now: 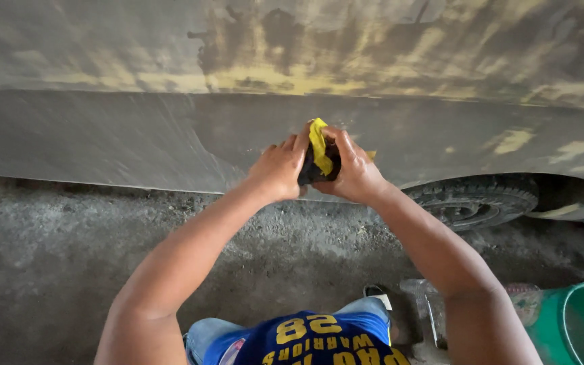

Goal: Sanding the body of a car using a sanding block and water.

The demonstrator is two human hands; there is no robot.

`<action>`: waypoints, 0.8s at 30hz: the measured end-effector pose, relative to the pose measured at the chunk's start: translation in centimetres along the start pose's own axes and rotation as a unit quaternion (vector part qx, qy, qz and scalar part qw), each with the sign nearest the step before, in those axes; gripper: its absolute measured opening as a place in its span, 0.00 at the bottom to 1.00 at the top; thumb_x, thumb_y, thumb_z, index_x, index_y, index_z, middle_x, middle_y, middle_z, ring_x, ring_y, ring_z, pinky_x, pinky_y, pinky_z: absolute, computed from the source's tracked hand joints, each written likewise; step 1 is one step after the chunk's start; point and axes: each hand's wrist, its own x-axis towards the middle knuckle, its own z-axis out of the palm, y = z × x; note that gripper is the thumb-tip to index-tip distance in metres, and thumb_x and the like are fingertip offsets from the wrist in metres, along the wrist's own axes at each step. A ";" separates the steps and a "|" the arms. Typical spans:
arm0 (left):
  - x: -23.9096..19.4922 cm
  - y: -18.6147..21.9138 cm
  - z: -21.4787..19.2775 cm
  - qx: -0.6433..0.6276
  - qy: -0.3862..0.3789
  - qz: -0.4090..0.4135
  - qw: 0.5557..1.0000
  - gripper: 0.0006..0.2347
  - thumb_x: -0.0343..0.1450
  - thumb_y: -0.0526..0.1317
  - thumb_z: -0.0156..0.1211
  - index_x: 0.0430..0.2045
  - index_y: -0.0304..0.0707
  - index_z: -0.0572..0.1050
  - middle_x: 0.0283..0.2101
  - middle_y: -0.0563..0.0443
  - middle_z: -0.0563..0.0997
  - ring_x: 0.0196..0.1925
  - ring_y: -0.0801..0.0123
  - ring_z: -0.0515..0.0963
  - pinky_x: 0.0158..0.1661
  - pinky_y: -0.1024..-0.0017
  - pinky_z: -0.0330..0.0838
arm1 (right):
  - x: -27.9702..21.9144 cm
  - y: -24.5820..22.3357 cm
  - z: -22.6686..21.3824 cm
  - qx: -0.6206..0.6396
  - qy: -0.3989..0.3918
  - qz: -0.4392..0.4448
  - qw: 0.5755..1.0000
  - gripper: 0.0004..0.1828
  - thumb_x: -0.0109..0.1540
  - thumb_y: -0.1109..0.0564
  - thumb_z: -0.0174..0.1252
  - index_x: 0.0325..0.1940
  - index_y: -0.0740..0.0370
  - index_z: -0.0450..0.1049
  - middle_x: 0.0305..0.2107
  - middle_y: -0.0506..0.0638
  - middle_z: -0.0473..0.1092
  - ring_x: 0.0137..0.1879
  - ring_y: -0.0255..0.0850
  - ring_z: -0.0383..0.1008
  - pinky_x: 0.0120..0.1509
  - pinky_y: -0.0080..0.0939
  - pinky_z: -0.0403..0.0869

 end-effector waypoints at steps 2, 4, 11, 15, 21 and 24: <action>0.9 -1.0 2.0 0.009 0.096 0.028 0.995 0.58 0.57 0.46 0.80 0.73 0.35 0.33 0.65 0.35 0.67 0.64 0.48 0.73 0.64 0.55 0.67 | 0.0 -1.7 -1.0 0.030 0.014 -0.034 0.999 0.57 0.47 0.54 0.79 0.72 0.60 0.51 0.59 0.66 0.66 0.63 0.62 0.70 0.63 0.57 0.73; -0.2 0.0 1.4 0.016 0.087 0.030 0.996 0.57 0.59 0.47 0.78 0.73 0.36 0.33 0.66 0.35 0.66 0.63 0.47 0.73 0.64 0.55 0.66 | -0.3 -1.7 -1.2 0.031 -0.003 -0.029 0.999 0.58 0.47 0.54 0.78 0.74 0.57 0.51 0.60 0.66 0.65 0.63 0.61 0.70 0.64 0.56 0.73; -0.4 -0.6 3.6 0.010 0.116 0.056 0.992 0.49 0.61 0.48 0.77 0.69 0.39 0.42 0.65 0.33 0.67 0.63 0.43 0.71 0.64 0.52 0.64 | -0.3 -0.2 0.2 0.140 -0.017 0.008 0.990 0.36 0.57 0.55 0.72 0.65 0.56 0.62 0.54 0.58 0.72 0.58 0.51 0.77 0.62 0.52 0.76; -2.0 -0.4 3.6 -0.035 0.131 0.071 0.988 0.49 0.61 0.44 0.73 0.74 0.46 0.41 0.62 0.40 0.72 0.64 0.50 0.75 0.66 0.58 0.68 | 0.3 2.0 1.9 0.171 0.081 0.025 0.982 0.18 0.65 0.58 0.64 0.58 0.58 0.68 0.52 0.56 0.74 0.55 0.46 0.80 0.57 0.48 0.79; -2.4 -5.6 7.4 -0.026 0.232 0.039 0.972 0.53 0.62 0.51 0.73 0.74 0.40 0.36 0.64 0.25 0.65 0.66 0.38 0.66 0.63 0.43 0.62 | 3.5 5.6 -3.5 0.507 0.316 0.068 0.799 0.11 0.74 0.58 0.57 0.59 0.63 0.70 0.52 0.54 0.71 0.58 0.40 0.74 0.66 0.41 0.79; -1.0 -9.5 9.7 0.015 0.232 0.053 0.971 0.43 0.69 0.49 0.67 0.73 0.43 0.41 0.63 0.33 0.69 0.59 0.48 0.73 0.57 0.50 0.73 | 7.7 2.9 -8.1 0.213 0.410 -0.093 0.882 0.15 0.74 0.60 0.60 0.61 0.55 0.63 0.46 0.48 0.65 0.47 0.39 0.66 0.49 0.45 0.71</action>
